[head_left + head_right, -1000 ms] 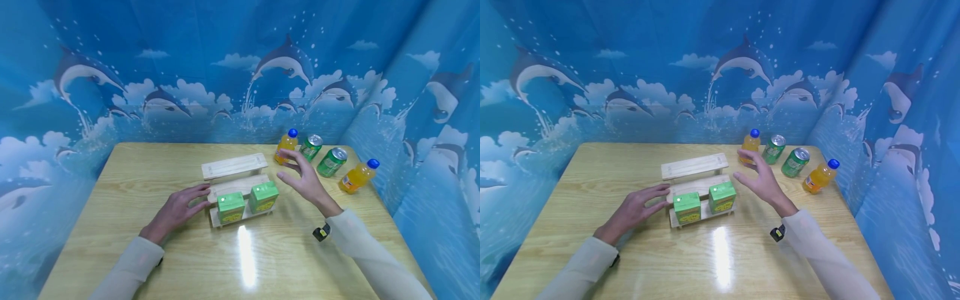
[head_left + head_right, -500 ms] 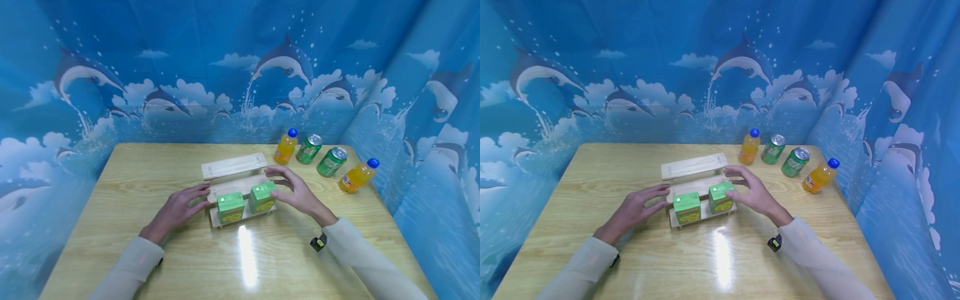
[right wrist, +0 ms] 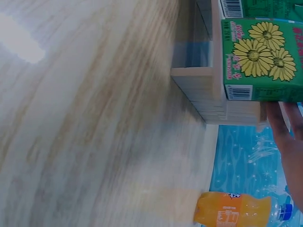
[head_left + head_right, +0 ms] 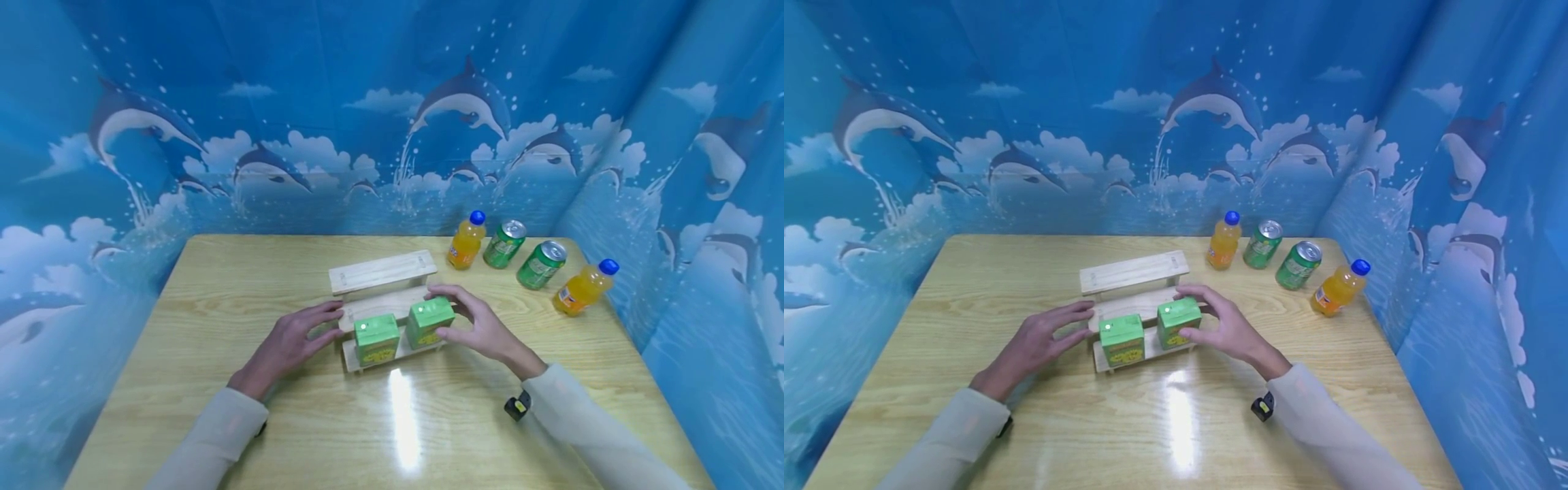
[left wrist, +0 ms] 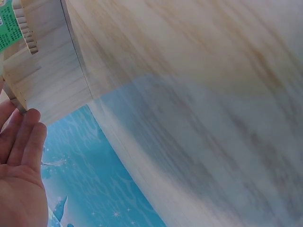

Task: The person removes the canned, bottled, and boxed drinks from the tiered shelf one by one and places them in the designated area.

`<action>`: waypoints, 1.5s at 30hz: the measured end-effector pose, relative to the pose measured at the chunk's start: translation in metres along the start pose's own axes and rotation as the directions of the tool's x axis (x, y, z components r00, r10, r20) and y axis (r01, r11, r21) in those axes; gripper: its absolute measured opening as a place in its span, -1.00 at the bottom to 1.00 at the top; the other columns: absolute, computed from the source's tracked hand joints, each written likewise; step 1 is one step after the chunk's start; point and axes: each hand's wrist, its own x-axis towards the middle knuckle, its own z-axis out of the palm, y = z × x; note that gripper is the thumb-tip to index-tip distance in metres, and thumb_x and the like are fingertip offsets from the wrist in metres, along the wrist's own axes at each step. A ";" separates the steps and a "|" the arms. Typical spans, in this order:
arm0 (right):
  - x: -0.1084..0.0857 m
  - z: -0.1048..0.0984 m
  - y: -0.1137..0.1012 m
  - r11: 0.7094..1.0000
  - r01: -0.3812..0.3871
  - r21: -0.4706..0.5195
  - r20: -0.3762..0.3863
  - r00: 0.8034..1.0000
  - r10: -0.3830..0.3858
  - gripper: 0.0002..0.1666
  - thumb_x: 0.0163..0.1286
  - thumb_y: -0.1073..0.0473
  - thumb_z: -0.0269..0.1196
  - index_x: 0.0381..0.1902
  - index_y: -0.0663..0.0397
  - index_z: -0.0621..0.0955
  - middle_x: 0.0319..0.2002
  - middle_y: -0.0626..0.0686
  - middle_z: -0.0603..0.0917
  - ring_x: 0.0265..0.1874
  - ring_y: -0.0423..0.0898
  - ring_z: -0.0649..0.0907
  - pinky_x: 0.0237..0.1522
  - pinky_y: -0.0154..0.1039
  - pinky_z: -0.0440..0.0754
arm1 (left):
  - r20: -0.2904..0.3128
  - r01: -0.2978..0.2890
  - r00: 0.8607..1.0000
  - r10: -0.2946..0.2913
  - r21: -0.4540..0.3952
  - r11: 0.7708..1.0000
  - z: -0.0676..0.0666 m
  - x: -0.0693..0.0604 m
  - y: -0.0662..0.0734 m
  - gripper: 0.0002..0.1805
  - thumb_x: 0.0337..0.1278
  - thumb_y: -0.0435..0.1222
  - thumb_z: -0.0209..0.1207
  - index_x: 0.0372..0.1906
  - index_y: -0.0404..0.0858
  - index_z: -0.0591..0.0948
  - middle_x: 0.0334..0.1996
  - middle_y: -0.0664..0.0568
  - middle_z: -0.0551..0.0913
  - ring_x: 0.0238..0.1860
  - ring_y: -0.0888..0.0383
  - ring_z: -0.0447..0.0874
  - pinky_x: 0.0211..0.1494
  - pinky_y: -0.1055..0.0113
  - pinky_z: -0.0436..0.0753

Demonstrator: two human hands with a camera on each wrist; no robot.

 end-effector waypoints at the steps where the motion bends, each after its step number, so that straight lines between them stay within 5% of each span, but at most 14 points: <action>1: -0.001 0.001 0.000 1.000 -0.015 -0.008 -0.004 1.000 0.015 -0.15 0.42 0.28 0.47 0.60 0.05 0.42 0.47 0.20 0.59 0.42 -0.12 0.60 0.51 -0.32 0.56 | 0.002 0.003 1.000 -0.003 -0.001 1.000 0.000 0.000 0.000 -0.51 0.20 -0.34 0.55 0.23 -0.34 0.76 0.30 -0.21 0.75 0.20 -0.19 0.83 0.21 -0.06 0.83; 10: -0.002 0.006 0.000 0.996 -0.079 -0.037 -0.032 0.996 0.078 -0.22 0.40 0.27 0.52 0.52 0.02 0.50 0.49 0.16 0.57 0.52 0.21 0.53 0.55 -0.42 0.46 | -0.007 -0.010 1.000 0.010 0.008 1.000 0.000 0.000 0.000 -0.51 0.18 -0.35 0.55 0.22 -0.36 0.76 0.29 -0.23 0.76 0.18 -0.20 0.84 0.19 -0.05 0.85; 18: -0.002 0.008 0.002 0.994 -0.104 -0.031 -0.033 0.994 0.103 -0.25 0.41 0.27 0.51 0.51 0.00 0.51 0.46 0.15 0.59 0.51 0.21 0.54 0.64 0.19 0.45 | -0.005 -0.010 1.000 0.010 0.012 1.000 0.001 0.000 0.000 -0.51 0.19 -0.34 0.55 0.22 -0.35 0.76 0.29 -0.22 0.76 0.18 -0.19 0.84 0.20 -0.05 0.84; 23: -0.002 0.008 0.002 0.993 -0.113 -0.031 -0.036 0.993 0.112 -0.27 0.42 0.26 0.51 0.49 0.00 0.53 0.44 0.14 0.60 0.50 0.23 0.55 0.63 0.28 0.44 | 0.001 -0.004 1.000 0.004 0.012 1.000 0.000 0.000 0.000 -0.51 0.20 -0.34 0.55 0.23 -0.34 0.76 0.30 -0.21 0.75 0.19 -0.18 0.83 0.20 -0.05 0.84; 38: -0.003 0.008 0.000 0.993 -0.112 -0.027 -0.068 0.992 0.110 -0.33 0.40 0.30 0.52 0.43 0.06 0.58 0.38 0.17 0.66 0.40 0.16 0.64 0.54 0.21 0.57 | 0.015 0.014 1.000 -0.014 0.009 1.000 0.000 -0.001 0.001 -0.51 0.23 -0.33 0.53 0.25 -0.33 0.75 0.32 -0.20 0.74 0.21 -0.19 0.83 0.22 -0.05 0.83; 45: -0.005 0.007 0.000 0.993 -0.114 -0.027 -0.084 0.990 0.111 -0.34 0.39 0.29 0.53 0.41 0.05 0.59 0.38 0.16 0.66 0.38 0.10 0.65 0.52 -0.12 0.62 | 0.014 0.016 1.000 -0.016 0.008 1.000 0.000 -0.001 0.000 -0.51 0.23 -0.33 0.54 0.25 -0.33 0.75 0.32 -0.20 0.74 0.21 -0.18 0.83 0.22 -0.05 0.83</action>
